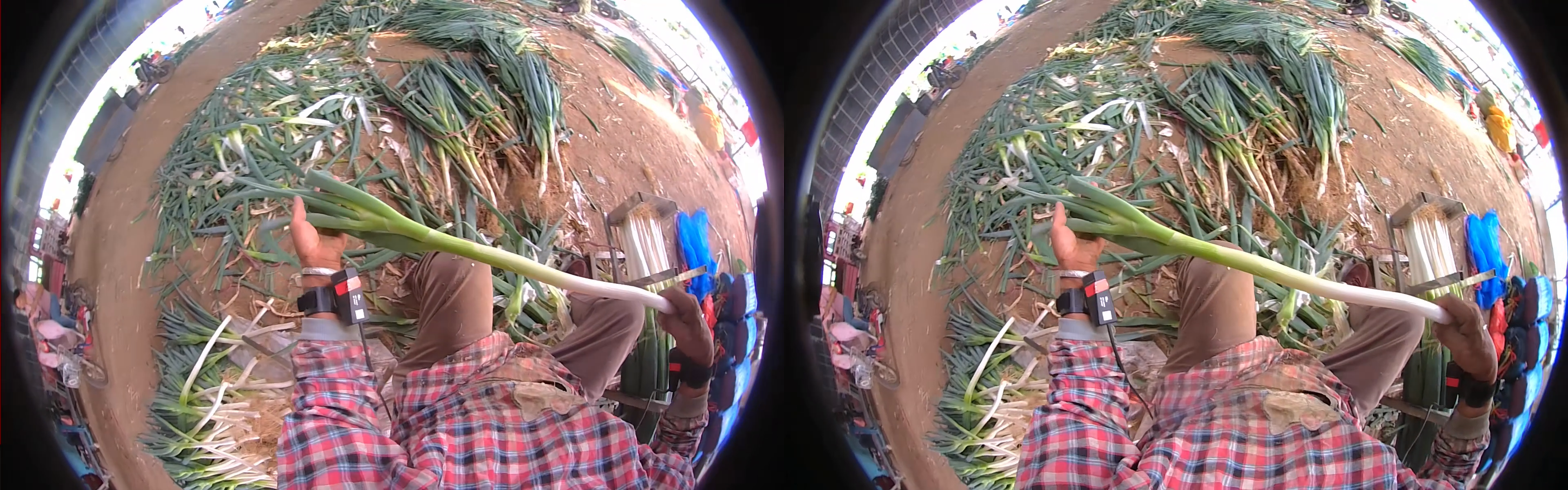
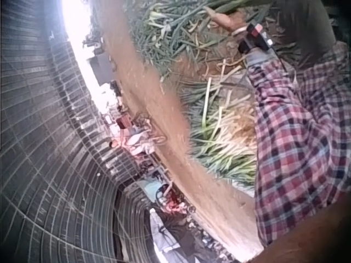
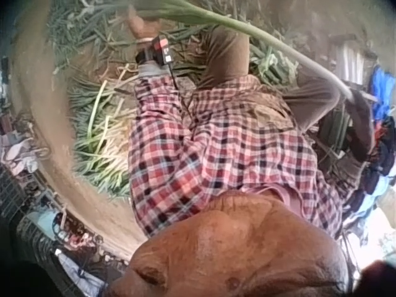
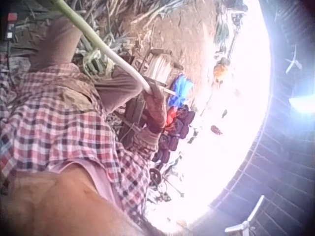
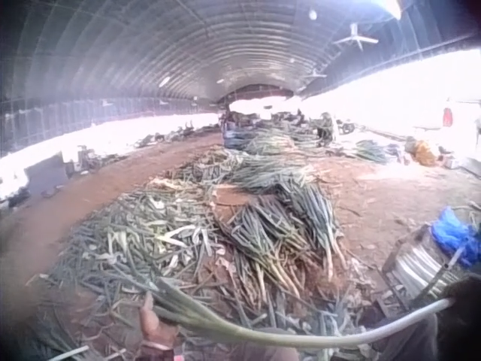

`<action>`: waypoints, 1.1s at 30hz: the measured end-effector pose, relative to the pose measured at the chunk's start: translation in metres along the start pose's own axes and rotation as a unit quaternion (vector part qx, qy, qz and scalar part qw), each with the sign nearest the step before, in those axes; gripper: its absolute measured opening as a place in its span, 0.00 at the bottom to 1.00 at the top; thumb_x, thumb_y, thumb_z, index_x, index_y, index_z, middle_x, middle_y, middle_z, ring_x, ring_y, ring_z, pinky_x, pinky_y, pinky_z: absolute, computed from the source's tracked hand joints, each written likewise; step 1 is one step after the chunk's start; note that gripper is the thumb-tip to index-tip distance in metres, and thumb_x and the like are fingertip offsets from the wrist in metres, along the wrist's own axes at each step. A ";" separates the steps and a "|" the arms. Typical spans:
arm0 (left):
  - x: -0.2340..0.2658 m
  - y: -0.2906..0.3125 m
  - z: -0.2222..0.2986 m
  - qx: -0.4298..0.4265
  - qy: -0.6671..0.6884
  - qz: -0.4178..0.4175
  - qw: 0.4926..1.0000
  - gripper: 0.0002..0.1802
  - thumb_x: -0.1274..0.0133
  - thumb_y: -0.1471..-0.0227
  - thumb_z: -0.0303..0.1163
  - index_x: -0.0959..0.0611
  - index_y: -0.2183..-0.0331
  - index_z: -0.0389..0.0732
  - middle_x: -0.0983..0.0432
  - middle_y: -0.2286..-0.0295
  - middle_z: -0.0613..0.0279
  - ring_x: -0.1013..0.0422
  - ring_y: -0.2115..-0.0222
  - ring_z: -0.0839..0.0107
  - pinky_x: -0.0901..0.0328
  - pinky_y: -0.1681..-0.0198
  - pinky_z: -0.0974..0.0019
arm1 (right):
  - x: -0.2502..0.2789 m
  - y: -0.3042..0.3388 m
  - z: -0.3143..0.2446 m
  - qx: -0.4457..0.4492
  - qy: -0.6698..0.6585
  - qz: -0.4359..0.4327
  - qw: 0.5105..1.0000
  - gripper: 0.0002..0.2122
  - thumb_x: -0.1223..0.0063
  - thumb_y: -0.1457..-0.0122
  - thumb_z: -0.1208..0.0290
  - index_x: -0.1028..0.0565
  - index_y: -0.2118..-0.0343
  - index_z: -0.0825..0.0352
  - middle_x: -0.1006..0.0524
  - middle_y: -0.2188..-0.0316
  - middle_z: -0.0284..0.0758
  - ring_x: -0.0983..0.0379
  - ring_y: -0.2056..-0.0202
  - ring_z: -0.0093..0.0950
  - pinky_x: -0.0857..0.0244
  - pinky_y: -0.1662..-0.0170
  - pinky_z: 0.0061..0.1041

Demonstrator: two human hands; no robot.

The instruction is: Cleaning and bunching leeks and placing them into a crate.

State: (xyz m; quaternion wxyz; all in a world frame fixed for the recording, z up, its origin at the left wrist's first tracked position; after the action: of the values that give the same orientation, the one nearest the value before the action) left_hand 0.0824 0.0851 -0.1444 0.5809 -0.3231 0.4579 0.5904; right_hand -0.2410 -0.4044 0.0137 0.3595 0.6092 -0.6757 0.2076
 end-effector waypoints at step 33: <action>-0.058 0.041 0.176 -0.186 -0.075 -0.158 0.967 0.29 0.58 0.41 0.50 0.29 0.51 0.34 0.31 0.52 0.48 0.33 0.51 0.55 0.37 0.47 0.52 | 0.023 -0.009 0.061 -0.095 -0.081 -0.098 0.987 0.22 0.47 0.56 0.87 0.30 0.54 0.68 0.32 0.68 0.28 0.37 0.66 0.18 0.40 0.61 0.19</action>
State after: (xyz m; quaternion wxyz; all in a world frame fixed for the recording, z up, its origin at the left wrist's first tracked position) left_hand 0.0755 0.2273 -0.0190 0.6291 -0.4490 0.2379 0.5883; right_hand -0.2463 -0.4652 -0.0110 0.3785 0.6500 -0.6565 0.0563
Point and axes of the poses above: each hand's wrist, its own y-axis away from the middle knuckle, its own x-axis out of the back of the hand, z = x × y, the point moved 6 cm from there along -y, towards the middle knuckle
